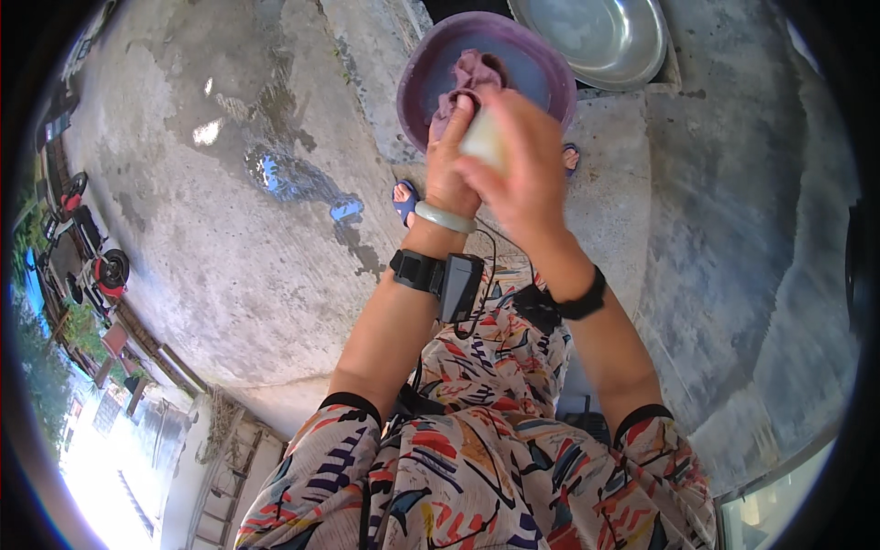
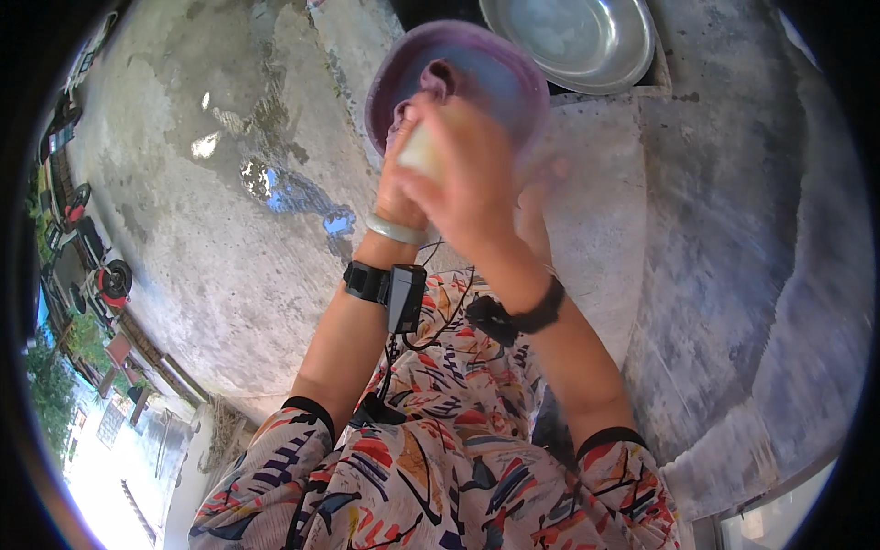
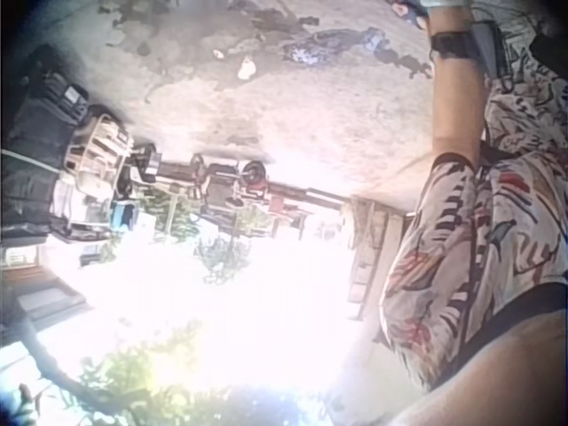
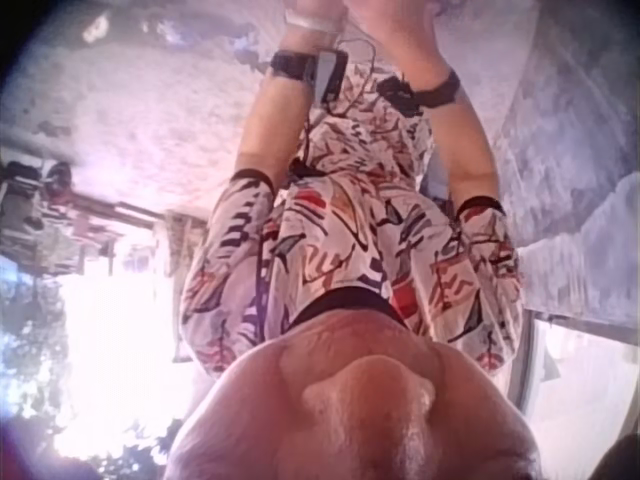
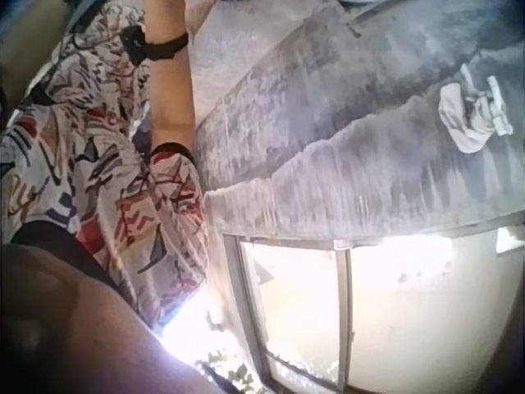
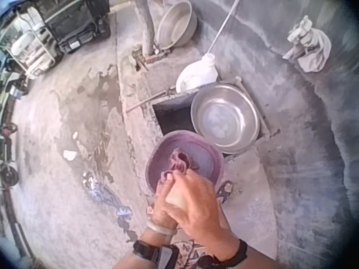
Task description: The person rubs a piece of clothing with a bar of soap over a purple basin, then continues to scrub and rinse the garment by hand in the basin.
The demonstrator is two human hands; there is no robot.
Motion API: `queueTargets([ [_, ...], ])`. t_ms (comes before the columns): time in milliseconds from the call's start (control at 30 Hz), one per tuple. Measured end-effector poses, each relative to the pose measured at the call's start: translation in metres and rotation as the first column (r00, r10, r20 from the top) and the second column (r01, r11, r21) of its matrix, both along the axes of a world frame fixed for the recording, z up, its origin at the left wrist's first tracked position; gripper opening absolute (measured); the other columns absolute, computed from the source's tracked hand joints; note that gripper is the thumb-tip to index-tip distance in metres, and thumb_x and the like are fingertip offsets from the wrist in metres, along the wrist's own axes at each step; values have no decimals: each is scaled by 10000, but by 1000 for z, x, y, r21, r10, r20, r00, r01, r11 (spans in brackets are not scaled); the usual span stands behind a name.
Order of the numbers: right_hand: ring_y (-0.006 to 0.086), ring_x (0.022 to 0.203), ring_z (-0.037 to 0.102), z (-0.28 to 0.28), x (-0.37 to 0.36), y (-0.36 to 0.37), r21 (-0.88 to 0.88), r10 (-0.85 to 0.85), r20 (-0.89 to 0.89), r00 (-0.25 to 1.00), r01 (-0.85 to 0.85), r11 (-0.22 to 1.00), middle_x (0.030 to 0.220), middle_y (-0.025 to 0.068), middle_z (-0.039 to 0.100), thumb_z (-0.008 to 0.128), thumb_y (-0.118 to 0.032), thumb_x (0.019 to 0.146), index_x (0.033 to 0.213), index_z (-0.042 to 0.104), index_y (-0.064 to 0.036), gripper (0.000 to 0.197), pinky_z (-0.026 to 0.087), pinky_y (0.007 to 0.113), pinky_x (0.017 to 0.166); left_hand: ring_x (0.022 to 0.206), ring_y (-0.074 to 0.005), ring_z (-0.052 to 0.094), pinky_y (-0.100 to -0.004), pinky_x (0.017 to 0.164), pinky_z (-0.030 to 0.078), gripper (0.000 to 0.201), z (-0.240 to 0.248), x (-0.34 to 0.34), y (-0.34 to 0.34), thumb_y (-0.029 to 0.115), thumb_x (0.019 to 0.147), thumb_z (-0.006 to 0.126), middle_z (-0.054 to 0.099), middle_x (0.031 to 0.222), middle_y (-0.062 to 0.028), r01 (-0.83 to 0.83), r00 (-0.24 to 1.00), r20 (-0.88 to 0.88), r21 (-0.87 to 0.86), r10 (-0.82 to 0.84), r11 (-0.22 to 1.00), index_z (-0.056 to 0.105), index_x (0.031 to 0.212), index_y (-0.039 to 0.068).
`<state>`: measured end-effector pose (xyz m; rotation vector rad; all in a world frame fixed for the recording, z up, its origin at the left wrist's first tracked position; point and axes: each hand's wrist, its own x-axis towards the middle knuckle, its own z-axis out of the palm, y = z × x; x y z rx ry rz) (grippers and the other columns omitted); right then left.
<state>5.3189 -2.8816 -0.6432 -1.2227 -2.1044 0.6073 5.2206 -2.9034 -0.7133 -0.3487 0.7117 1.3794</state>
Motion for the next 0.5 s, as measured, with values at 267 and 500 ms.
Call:
queueTargets([
  [267,366,1116,558,-32,-14,23,-325,-252,-62,966,220,920,1210,188,587,710,-406,840,1296,546,-98,574,449,453,924,1041,-242,630,-361,896,525,433,-4,-1,3,389,1043,394,625,1155,-132,54,998,-50,154,-47,987,515,1263,37],
  [500,325,1098,568,-49,-16,37,-377,-349,-49,936,306,874,1167,165,604,700,-436,817,1222,578,-85,549,434,473,906,1042,-226,631,-362,889,536,327,-5,6,6,233,1011,482,624,1171,-113,75,979,-176,-148,-101,986,539,1275,48],
])
